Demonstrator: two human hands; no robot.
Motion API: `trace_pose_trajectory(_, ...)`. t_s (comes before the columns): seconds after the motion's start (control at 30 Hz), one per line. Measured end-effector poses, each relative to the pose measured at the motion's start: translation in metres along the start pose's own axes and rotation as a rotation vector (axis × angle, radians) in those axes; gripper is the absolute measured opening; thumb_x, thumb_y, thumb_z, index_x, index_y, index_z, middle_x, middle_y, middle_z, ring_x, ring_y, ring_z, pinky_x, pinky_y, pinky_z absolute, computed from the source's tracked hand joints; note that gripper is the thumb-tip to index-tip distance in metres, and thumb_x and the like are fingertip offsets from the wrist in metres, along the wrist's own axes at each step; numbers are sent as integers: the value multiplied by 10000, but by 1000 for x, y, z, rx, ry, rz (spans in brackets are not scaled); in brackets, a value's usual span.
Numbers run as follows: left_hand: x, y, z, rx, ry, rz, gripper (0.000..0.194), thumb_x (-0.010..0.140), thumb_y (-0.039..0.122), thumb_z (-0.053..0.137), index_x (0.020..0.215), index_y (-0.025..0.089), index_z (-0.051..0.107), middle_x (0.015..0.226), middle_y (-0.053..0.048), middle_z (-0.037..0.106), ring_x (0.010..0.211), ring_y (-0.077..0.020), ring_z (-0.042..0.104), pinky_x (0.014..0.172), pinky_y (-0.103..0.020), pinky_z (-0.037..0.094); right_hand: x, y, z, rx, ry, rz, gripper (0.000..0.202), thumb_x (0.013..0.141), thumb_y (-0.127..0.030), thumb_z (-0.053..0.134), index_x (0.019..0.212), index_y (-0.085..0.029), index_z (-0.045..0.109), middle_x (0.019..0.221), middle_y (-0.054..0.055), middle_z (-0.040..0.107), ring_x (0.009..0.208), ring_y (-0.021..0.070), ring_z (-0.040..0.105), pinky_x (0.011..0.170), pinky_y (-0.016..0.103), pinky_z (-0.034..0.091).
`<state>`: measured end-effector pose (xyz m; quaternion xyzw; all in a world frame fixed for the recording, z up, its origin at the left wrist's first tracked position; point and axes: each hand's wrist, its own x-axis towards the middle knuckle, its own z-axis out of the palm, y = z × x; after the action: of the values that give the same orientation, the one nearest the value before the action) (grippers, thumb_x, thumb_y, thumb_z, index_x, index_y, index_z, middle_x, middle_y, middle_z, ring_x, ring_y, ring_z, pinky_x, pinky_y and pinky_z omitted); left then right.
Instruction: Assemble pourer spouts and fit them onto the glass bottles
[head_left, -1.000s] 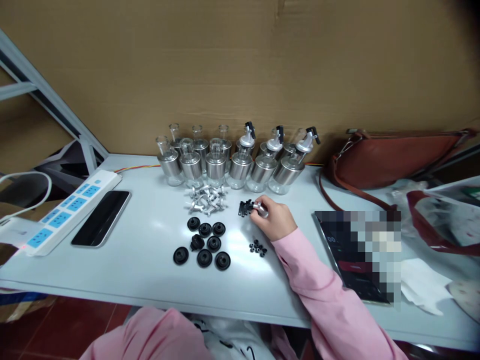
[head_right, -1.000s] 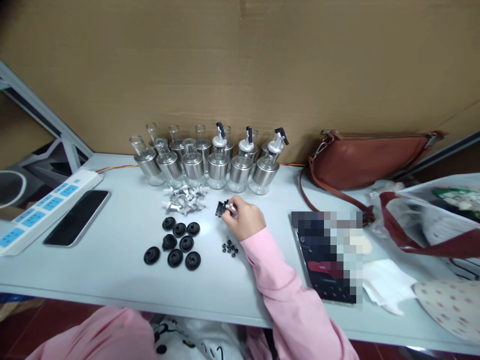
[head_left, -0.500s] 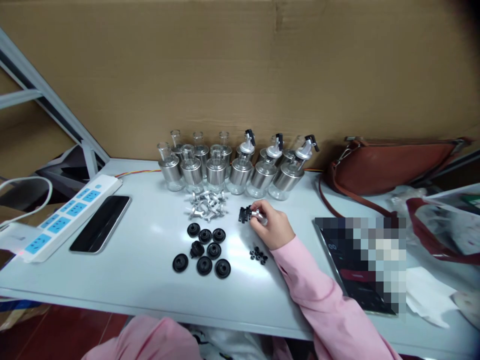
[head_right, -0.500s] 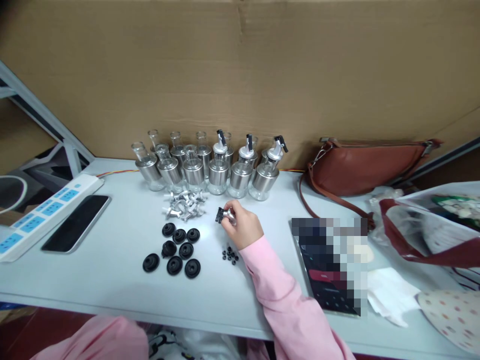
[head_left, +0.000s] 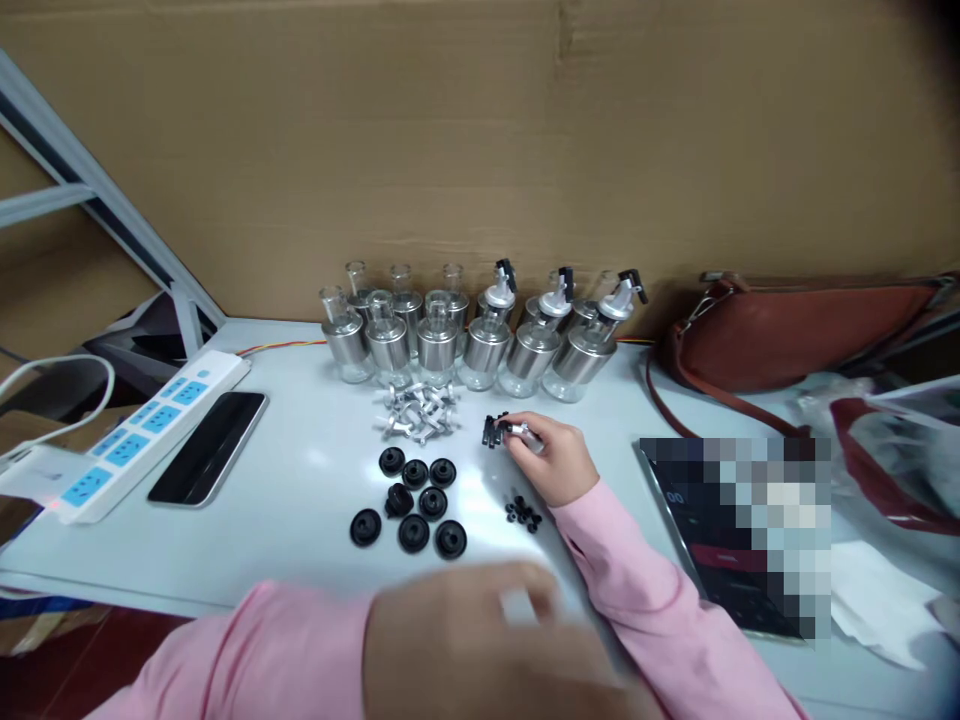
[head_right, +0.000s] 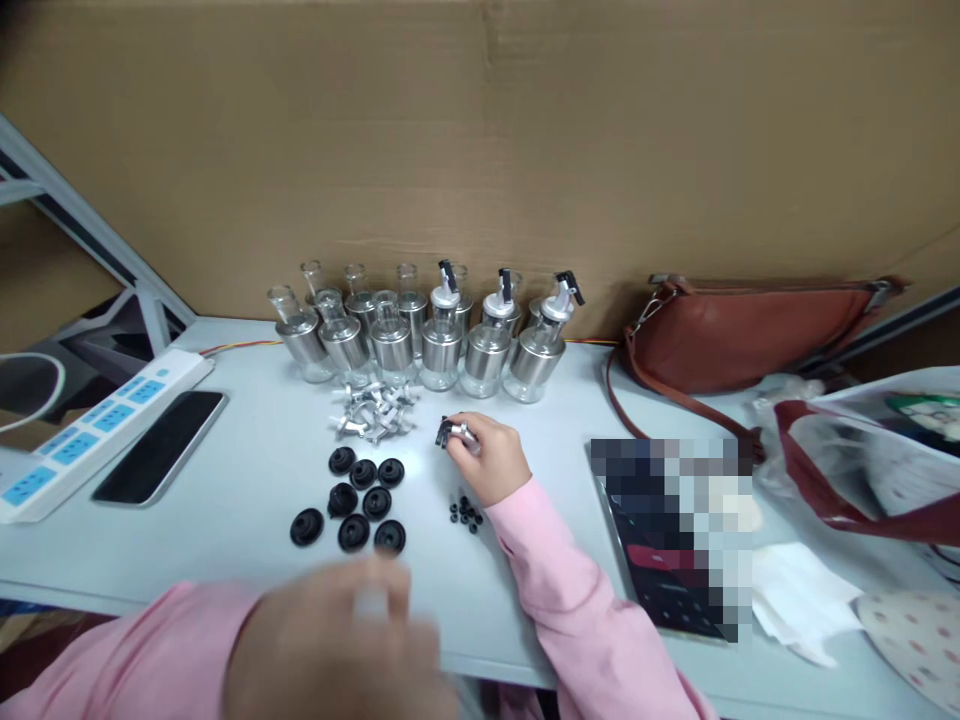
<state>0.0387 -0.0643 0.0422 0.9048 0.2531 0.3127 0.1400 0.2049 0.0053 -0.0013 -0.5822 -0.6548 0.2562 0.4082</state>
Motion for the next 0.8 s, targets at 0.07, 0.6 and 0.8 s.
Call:
trace_pose_trajectory(0.07,17,-31,0,-3,35,45,163,910,274,436,1024,307,547,1021,-12,586,890,-174,541,777,-361,464,-1,-4,0,89,-55,21,192,683,-245,466,722,-152,629,694,68,668,628,182,606,633,292,474)
trace_pose_trajectory(0.6,20,-92,11,-63,126,-43,165,916,220,423,911,158,576,845,-40,599,775,-162,516,711,-308,323,-11,-15,6,453,-392,166,98,717,-241,532,686,-153,560,555,-25,527,438,76,439,468,217,358)
trace_pose_trajectory(0.8,21,-91,11,-104,176,-138,93,829,206,450,757,163,489,730,4,540,691,-136,494,694,-294,309,-11,-17,5,361,-291,143,178,738,-294,559,801,-141,624,489,-22,549,451,105,493,513,240,401)
